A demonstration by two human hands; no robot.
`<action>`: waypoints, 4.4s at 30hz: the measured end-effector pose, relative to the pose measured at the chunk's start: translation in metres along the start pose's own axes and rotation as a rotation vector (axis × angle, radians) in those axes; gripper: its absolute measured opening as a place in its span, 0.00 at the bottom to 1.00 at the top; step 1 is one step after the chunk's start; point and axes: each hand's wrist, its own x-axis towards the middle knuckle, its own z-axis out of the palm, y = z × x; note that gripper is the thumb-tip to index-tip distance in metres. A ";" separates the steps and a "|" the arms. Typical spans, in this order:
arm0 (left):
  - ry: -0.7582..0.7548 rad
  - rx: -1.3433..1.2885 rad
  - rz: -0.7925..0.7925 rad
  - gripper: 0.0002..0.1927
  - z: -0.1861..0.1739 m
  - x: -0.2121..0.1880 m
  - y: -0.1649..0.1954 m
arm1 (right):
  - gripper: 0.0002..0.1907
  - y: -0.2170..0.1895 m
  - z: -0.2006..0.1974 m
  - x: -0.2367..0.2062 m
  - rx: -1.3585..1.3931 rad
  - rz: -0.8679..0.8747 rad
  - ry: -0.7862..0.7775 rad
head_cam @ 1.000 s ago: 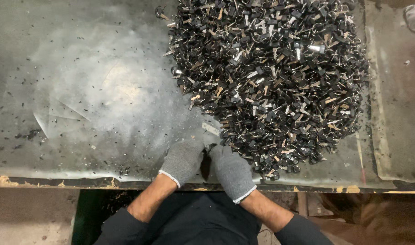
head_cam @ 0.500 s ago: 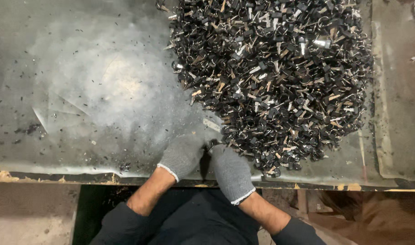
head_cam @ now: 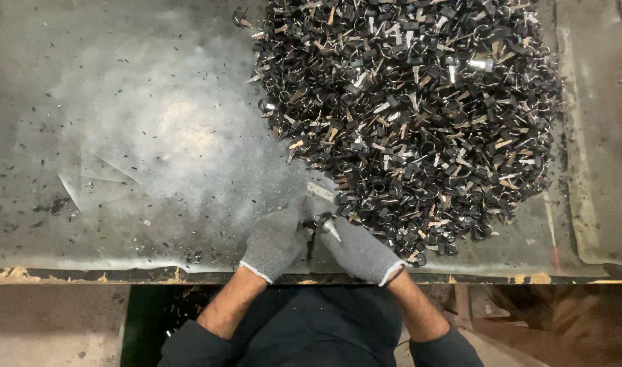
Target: The person, wearing gloves, picks small black metal parts one at a time from a large pile on the work table, briefly handles each part, and drops it into a bin below the table edge. The pile of parts is worked through continuously across the episode.
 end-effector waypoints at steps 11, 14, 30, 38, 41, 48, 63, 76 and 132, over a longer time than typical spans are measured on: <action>0.384 0.058 0.478 0.20 0.009 -0.011 0.000 | 0.16 -0.044 0.010 -0.013 -0.367 0.098 0.123; 0.340 0.137 0.433 0.17 0.009 -0.009 -0.001 | 0.18 -0.043 0.007 -0.017 -0.228 0.094 0.137; 0.419 -0.080 0.331 0.15 0.010 -0.015 0.002 | 0.11 -0.030 0.016 -0.015 -0.642 -0.063 0.022; 0.465 0.029 0.445 0.20 0.013 -0.020 0.008 | 0.15 -0.037 0.023 -0.019 -0.291 -0.028 0.220; 0.439 0.012 0.335 0.17 0.013 -0.022 0.008 | 0.21 -0.034 0.008 -0.010 -0.095 0.066 0.123; 0.524 0.121 0.337 0.11 0.011 -0.032 0.009 | 0.17 -0.036 0.014 -0.029 -0.379 0.165 0.005; 0.504 0.059 0.389 0.07 0.013 -0.033 0.004 | 0.17 -0.033 0.021 -0.024 -0.224 0.119 0.258; -0.049 -0.148 0.345 0.07 -0.039 -0.034 0.007 | 0.21 -0.039 0.015 -0.043 -0.198 0.137 0.005; 0.371 -0.018 0.414 0.18 0.009 -0.019 0.002 | 0.28 -0.039 0.018 -0.026 -0.624 -0.274 0.410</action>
